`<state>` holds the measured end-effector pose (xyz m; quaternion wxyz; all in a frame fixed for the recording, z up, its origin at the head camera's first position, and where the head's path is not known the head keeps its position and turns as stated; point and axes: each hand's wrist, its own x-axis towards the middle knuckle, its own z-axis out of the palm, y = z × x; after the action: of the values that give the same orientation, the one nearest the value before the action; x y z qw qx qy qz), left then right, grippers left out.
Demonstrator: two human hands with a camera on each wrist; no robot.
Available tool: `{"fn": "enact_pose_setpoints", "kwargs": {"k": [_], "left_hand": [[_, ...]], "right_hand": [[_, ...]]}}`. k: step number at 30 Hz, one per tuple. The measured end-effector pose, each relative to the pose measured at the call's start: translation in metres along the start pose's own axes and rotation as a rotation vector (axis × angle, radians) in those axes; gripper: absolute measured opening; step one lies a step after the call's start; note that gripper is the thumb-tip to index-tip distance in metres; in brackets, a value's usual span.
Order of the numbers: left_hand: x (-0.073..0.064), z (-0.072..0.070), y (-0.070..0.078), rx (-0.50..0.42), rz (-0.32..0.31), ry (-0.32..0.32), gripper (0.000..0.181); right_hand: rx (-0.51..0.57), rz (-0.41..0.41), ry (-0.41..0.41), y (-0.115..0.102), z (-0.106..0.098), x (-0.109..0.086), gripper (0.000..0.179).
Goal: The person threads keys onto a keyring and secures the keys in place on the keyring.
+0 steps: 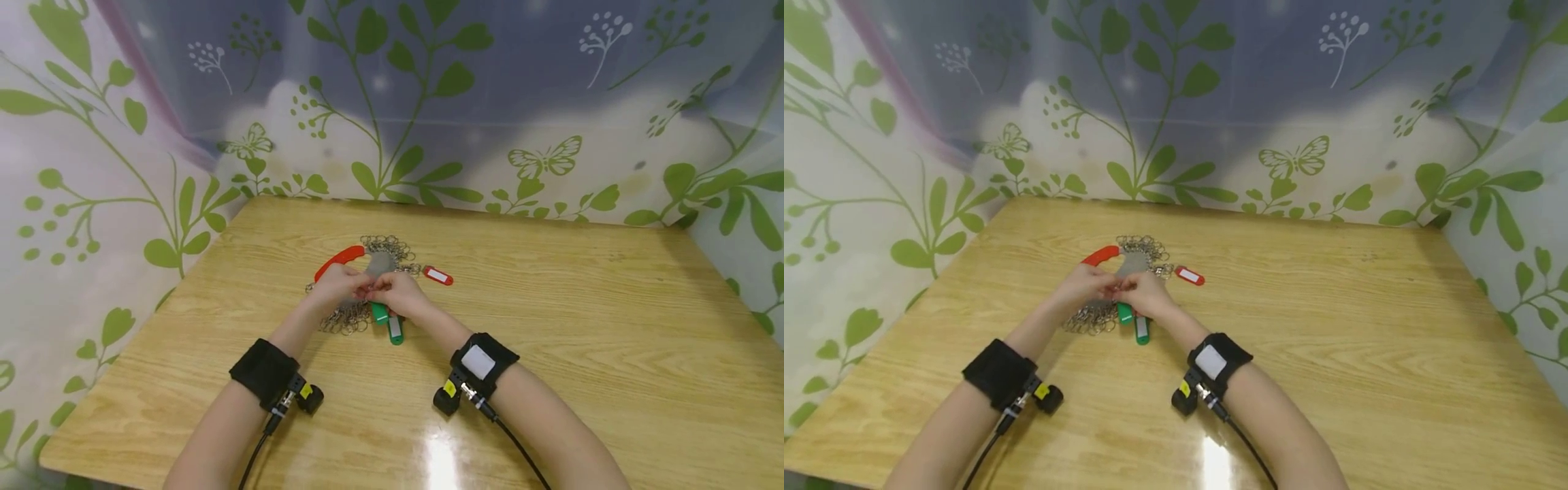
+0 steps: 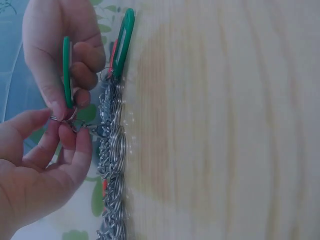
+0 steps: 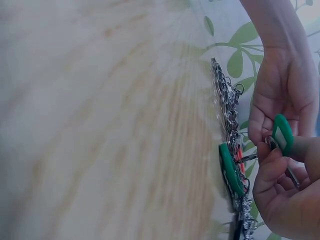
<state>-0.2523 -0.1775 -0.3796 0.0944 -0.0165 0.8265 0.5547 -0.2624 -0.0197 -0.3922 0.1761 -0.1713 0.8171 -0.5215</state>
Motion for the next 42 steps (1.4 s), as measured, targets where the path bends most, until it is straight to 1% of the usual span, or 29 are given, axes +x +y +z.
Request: {"fn": "enact_pose_setpoints", "kwargs": {"k": [2, 5, 8, 12, 17, 22, 25, 27, 31, 32, 38, 42], "left_hand": [[0.001, 0.001, 0.0, -0.053, -0.032, -0.007, 0.024], [0.0, 0.001, 0.003, -0.058, -0.07, -0.002, 0.02], [-0.002, 0.0, 0.006, -0.007, -0.105, 0.027, 0.018], [-0.004, -0.001, 0.009, 0.08, -0.109, 0.034, 0.019], [-0.004, -0.006, 0.011, 0.156, -0.091, 0.0, 0.018], [-0.005, -0.01, 0.011, 0.21, -0.102, -0.067, 0.017], [-0.006, -0.011, 0.01, 0.199, -0.099, -0.105, 0.016], [-0.007, -0.011, 0.009, 0.181, -0.08, -0.118, 0.017], [-0.005, -0.01, 0.01, 0.15, -0.018, -0.144, 0.019], [-0.005, -0.01, 0.01, 0.142, -0.013, -0.152, 0.02], [-0.005, -0.007, 0.007, 0.071, -0.032, -0.226, 0.029], [-0.003, -0.004, 0.009, 0.061, -0.01, -0.249, 0.031]], "right_hand": [[-0.057, -0.016, -0.002, 0.001, -0.002, -0.001, 0.016], [-0.106, -0.018, 0.014, 0.003, -0.007, -0.001, 0.015], [-0.135, -0.015, 0.043, 0.005, -0.013, 0.0, 0.015], [-0.16, -0.034, 0.058, 0.005, -0.02, -0.001, 0.014], [-0.15, -0.061, 0.05, 0.002, -0.024, -0.003, 0.014], [-0.165, -0.095, 0.054, 0.001, -0.024, -0.003, 0.014], [-0.163, -0.105, 0.052, 0.002, -0.023, -0.004, 0.014], [-0.163, -0.107, 0.048, 0.003, -0.022, -0.005, 0.014], [-0.173, -0.097, 0.061, 0.006, -0.026, -0.006, 0.014], [-0.182, -0.095, 0.068, 0.007, -0.026, -0.006, 0.013], [-0.213, -0.098, 0.116, 0.011, -0.029, -0.007, 0.011], [-0.19, -0.093, 0.123, 0.011, -0.033, -0.009, 0.011]]}}
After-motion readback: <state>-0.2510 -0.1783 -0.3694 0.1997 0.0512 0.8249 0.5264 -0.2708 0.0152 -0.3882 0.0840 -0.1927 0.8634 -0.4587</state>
